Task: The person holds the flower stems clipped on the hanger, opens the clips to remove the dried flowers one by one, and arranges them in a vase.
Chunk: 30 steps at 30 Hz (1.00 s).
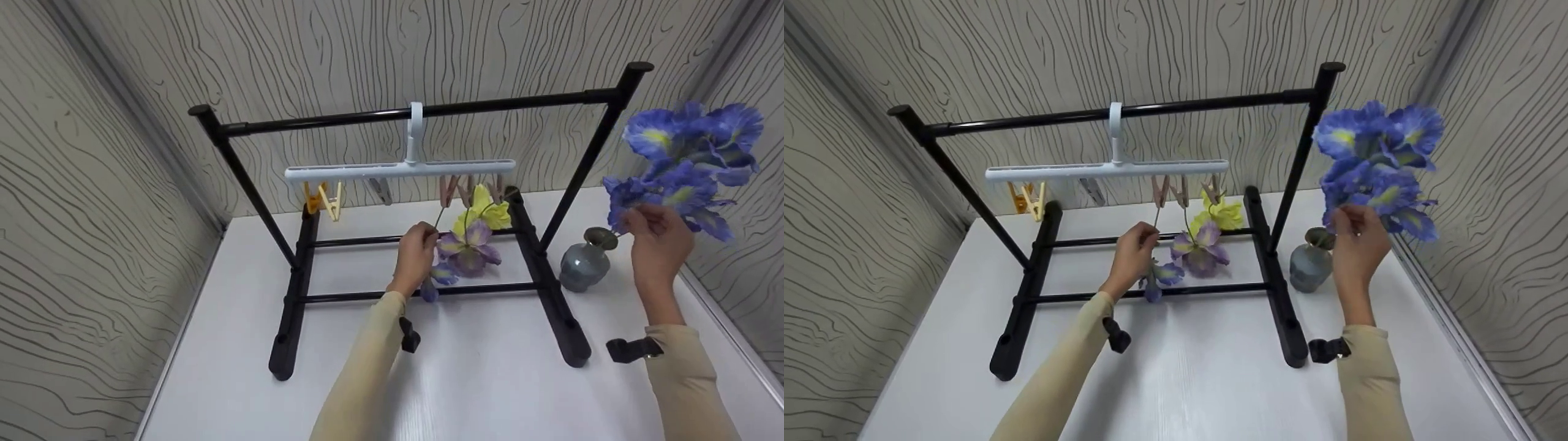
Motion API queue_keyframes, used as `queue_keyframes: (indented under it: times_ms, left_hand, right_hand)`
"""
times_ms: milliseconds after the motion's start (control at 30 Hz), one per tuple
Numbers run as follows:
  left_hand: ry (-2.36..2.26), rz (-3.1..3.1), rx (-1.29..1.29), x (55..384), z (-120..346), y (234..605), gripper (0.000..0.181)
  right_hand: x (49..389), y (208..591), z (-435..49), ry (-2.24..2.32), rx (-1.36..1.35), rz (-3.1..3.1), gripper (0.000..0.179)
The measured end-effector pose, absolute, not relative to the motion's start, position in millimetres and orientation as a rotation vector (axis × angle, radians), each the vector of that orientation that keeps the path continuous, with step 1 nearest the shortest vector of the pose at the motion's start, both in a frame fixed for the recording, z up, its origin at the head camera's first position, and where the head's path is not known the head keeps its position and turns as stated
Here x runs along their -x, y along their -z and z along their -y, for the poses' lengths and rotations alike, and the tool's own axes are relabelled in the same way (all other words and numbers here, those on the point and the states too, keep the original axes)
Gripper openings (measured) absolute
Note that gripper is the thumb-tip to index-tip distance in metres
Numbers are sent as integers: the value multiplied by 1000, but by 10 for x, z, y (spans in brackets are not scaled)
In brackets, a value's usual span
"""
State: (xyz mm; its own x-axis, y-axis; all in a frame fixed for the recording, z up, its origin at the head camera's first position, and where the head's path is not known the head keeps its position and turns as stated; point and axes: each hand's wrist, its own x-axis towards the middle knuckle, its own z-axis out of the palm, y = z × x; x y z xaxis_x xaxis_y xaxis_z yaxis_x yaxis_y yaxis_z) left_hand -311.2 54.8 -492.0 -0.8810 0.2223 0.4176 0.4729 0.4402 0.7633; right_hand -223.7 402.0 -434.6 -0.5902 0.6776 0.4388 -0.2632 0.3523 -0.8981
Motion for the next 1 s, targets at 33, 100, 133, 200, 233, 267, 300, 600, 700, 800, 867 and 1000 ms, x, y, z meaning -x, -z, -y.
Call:
queue_keyframes:
  times_ms: [33, 100, 133, 200, 233, 267, 300, 600, 700, 800, 867, 1000]
  left_hand:
    - [1415, 2437, 604, 3101, -547, 4919, 9]
    - [1415, 2433, 617, 3080, -544, 4915, 9]
    - [1415, 2433, 622, 3071, -542, 4911, 9]
    - [1416, 2430, 633, 3053, -534, 4908, 9]
    - [1415, 2429, 635, 3045, -530, 4906, 9]
    - [1413, 2430, 633, 3037, -524, 4906, 9]
    - [1408, 2431, 629, 3030, -519, 4907, 8]
    - [1428, 2421, 612, 2972, -462, 4926, 9]
    - [1441, 2411, 626, 2963, -440, 4931, 10]
    - [1432, 2397, 627, 2970, -423, 4937, 10]
    - [1421, 2396, 625, 2977, -415, 4937, 10]
    - [1412, 2417, 619, 2972, -408, 4935, 10]
  right_hand:
    - [2235, 4358, -4032, -1393, 387, 1711, 5]
    - [2228, 4388, -4058, -1402, 413, 1651, 7]
    - [2223, 4402, -4067, -1402, 423, 1623, 8]
    - [2215, 4425, -4083, -1446, 425, 1539, 9]
    - [2211, 4434, -4092, -1486, 417, 1487, 9]
    - [2208, 4445, -4100, -1514, 415, 1446, 8]
    - [2205, 4455, -4106, -1553, 411, 1394, 7]
    - [2218, 4613, -4112, -1757, 394, 1078, 5]
    - [2229, 4613, -4119, -1785, 398, 971, 5]
    - [2245, 4586, -4129, -1805, 395, 886, 5]
    - [2258, 4582, -4133, -1817, 397, 869, 5]
    - [2280, 4635, -4127, -1844, 407, 882, 5]
